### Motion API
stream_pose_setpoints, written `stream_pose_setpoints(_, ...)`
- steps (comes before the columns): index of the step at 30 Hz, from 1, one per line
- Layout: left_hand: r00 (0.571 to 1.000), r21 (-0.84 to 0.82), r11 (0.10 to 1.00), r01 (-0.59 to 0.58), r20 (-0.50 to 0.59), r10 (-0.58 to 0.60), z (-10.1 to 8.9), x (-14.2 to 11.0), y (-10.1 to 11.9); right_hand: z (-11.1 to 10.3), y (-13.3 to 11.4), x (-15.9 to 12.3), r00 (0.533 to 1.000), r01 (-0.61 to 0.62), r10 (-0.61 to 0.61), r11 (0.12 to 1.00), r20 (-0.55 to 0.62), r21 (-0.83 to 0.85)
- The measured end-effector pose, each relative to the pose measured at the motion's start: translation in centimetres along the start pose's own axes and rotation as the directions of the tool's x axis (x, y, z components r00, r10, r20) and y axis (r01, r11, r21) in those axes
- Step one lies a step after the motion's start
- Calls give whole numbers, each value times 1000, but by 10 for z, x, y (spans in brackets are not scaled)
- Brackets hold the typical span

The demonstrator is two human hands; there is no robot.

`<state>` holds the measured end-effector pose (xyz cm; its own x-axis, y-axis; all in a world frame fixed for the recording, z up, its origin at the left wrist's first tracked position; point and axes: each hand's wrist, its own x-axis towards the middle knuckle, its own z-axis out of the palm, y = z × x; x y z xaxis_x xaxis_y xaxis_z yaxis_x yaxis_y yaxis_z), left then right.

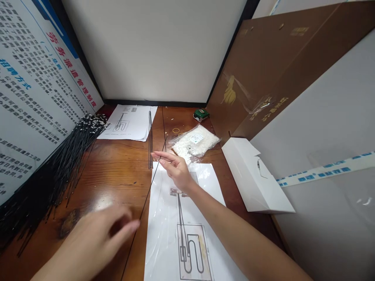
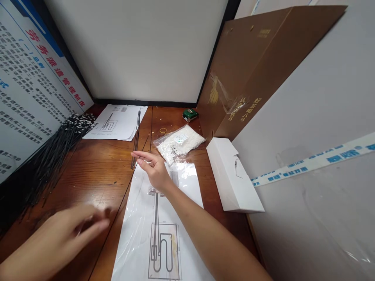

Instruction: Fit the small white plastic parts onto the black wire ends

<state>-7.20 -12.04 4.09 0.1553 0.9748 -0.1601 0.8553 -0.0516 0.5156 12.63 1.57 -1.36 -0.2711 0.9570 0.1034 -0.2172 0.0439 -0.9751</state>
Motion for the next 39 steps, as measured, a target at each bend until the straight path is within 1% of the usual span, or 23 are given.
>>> stream_pose_setpoints(2, 997, -73, 997, 16, -71, -21, -1, 37, 17, 0, -1, -2, 999, 18, -18, 1000, 29, 6)
stream_pose_setpoints(3, 996, -127, 992, 3, -90, -15, 1, 55, 23, 0, -1, -3, 999, 26, -26, 1000, 42, 3)
stream_pose_setpoints(4, 996, -204, 979, -22, -93, 3, 5, 72, 26, 0, 0, -5, 998, 35, -35, 999, 56, -7)
stream_pose_setpoints(6, 994, -387, 919, -79, -104, 41, 15, 99, 28, 1, 1, -8, 994, 64, -59, 997, 93, -49)
stream_pose_setpoints(8, 988, -509, 850, -136, -135, 78, 25, 116, 27, 2, 1, -10, 985, 154, -142, 980, 98, -130)
stream_pose_setpoints(9, 986, -562, 813, -149, -142, 83, 29, 122, 26, 2, 0, -9, 975, 222, -213, 955, 64, -196)
stream_pose_setpoints(10, 987, -605, 782, -148, -139, 79, 32, 125, 25, 0, -4, -8, 956, 283, -294, 916, 4, -283)
stream_pose_setpoints(11, 989, -639, 757, -138, -129, 72, 34, 128, 24, -3, -9, -6, 924, 317, -375, 861, -75, -398)
stream_pose_setpoints(12, 991, -663, 738, -126, -116, 66, 35, 129, 24, -9, -15, -3, 883, 292, -436, 802, -177, -521)
stream_pose_setpoints(13, 993, -676, 728, -116, -103, 63, 35, 129, 23, -17, -21, 1, 856, 191, -441, 755, -269, -628)
stream_pose_setpoints(14, 993, -681, 724, -112, -95, 65, 35, 129, 23, -26, -28, 5, 854, 55, -405, 695, -328, -716)
stream_pose_setpoints(15, 993, -684, 720, -114, -95, 68, 35, 128, 22, -37, -34, 8, 878, -81, -331, 609, -346, -789)
stream_pose_setpoints(16, 993, -688, 716, -118, -99, 68, 34, 128, 21, -47, -39, 11, 897, -190, -258, 508, -360, -840)
stream_pose_setpoints(17, 992, -692, 711, -123, -106, 69, 34, 127, 21, -57, -42, 13, 920, -259, -173, 403, -352, -878)
stream_pose_setpoints(18, 991, -696, 706, -129, -112, 71, 34, 126, 20, -66, -43, 14, 941, -278, -101, 313, -323, -908)
stream_pose_setpoints(21, 989, -728, 669, -149, -94, 119, 35, 124, 18, -78, -40, 14, 951, -307, -10, 101, -310, -946)
stream_pose_setpoints(23, 986, -778, 612, -141, -53, 159, 36, 123, 18, -78, -36, 13, 951, -309, -3, 5, -309, -951)
stream_pose_setpoints(24, 984, -803, 582, -128, -29, 177, 37, 122, 18, -77, -34, 12, 952, -307, -5, -24, -307, -951)
stream_pose_setpoints(26, 978, -834, 541, -108, 8, 206, 39, 121, 19, -75, -33, 13, 952, -306, -9, -48, -306, -951)
stream_pose_setpoints(27, 976, -836, 539, -104, 17, 216, 40, 121, 19, -74, -32, 14, 951, -308, -10, -50, -308, -950)
stream_pose_setpoints(31, 980, -802, 584, -127, -13, 197, 43, 121, 21, -75, -31, 16, 948, -319, -29, -51, -318, -946)
stream_pose_setpoints(34, 983, -778, 614, -135, -27, 182, 43, 122, 22, -74, -29, 16, 950, -310, -52, -73, -307, -948)
stream_pose_setpoints(39, 985, -768, 626, -134, -33, 170, 39, 123, 20, -72, -25, 15, 962, -269, -73, -121, -261, -956)
